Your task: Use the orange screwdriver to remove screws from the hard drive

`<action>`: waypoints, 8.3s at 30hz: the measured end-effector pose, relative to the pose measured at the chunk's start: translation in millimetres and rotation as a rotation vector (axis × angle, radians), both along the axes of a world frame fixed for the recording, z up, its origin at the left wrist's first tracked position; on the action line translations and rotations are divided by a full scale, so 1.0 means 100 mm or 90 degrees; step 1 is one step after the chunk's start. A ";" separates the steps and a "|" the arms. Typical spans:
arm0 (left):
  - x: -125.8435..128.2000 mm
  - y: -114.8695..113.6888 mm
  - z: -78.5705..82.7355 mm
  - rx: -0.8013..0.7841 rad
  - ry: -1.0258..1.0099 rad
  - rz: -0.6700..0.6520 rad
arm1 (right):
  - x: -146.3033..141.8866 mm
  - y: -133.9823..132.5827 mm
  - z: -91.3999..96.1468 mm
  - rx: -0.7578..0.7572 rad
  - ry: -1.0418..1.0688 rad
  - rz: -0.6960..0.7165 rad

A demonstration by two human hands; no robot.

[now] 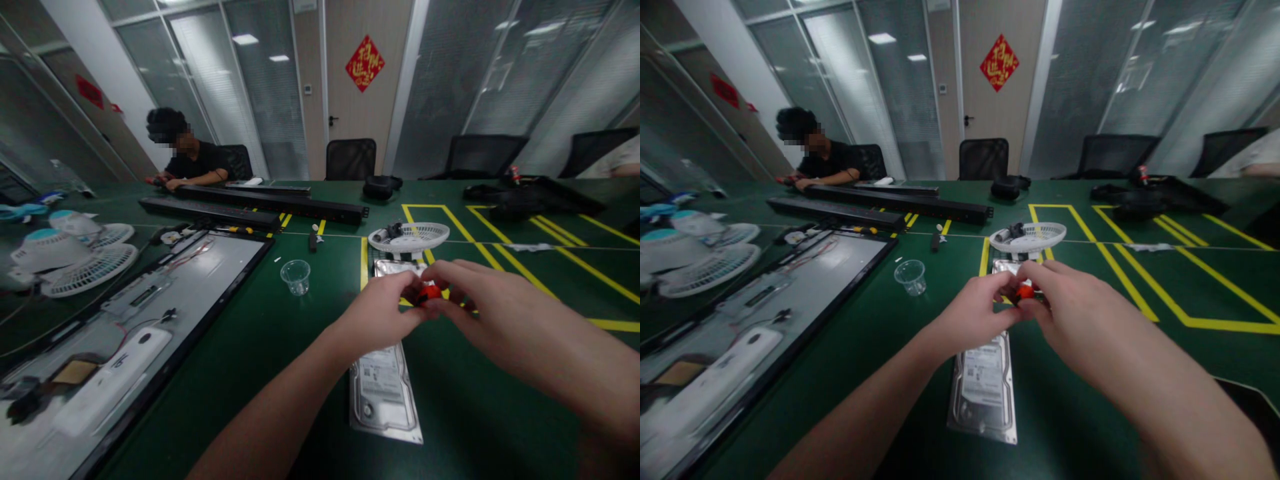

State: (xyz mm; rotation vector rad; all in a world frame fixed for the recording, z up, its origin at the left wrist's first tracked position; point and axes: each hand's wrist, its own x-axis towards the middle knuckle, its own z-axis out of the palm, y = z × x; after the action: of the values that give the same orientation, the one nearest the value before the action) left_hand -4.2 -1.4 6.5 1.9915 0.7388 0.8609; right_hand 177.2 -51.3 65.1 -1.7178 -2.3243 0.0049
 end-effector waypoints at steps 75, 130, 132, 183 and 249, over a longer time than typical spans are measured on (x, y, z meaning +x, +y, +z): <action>-0.01 -0.04 0.03 0.037 -0.005 0.000 | -0.05 0.01 -0.02 0.012 -0.030 -0.045; -0.10 0.04 0.12 0.042 0.023 -0.061 | -0.13 -0.10 0.05 0.034 0.013 -0.017; -0.11 0.05 0.11 0.046 0.022 -0.057 | -0.12 -0.10 0.03 0.027 0.029 0.020; -0.07 0.02 -0.02 0.095 0.064 -0.014 | -0.07 -0.09 0.02 0.006 0.056 0.065; -0.08 0.10 -0.11 0.035 0.012 -0.020 | -0.10 0.01 -0.02 0.009 0.072 0.047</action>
State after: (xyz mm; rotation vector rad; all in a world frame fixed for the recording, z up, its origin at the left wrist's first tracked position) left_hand -11.9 8.6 -4.8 2.0569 0.6995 0.8526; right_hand 167.5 -50.3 62.9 -1.5816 -2.2975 0.0955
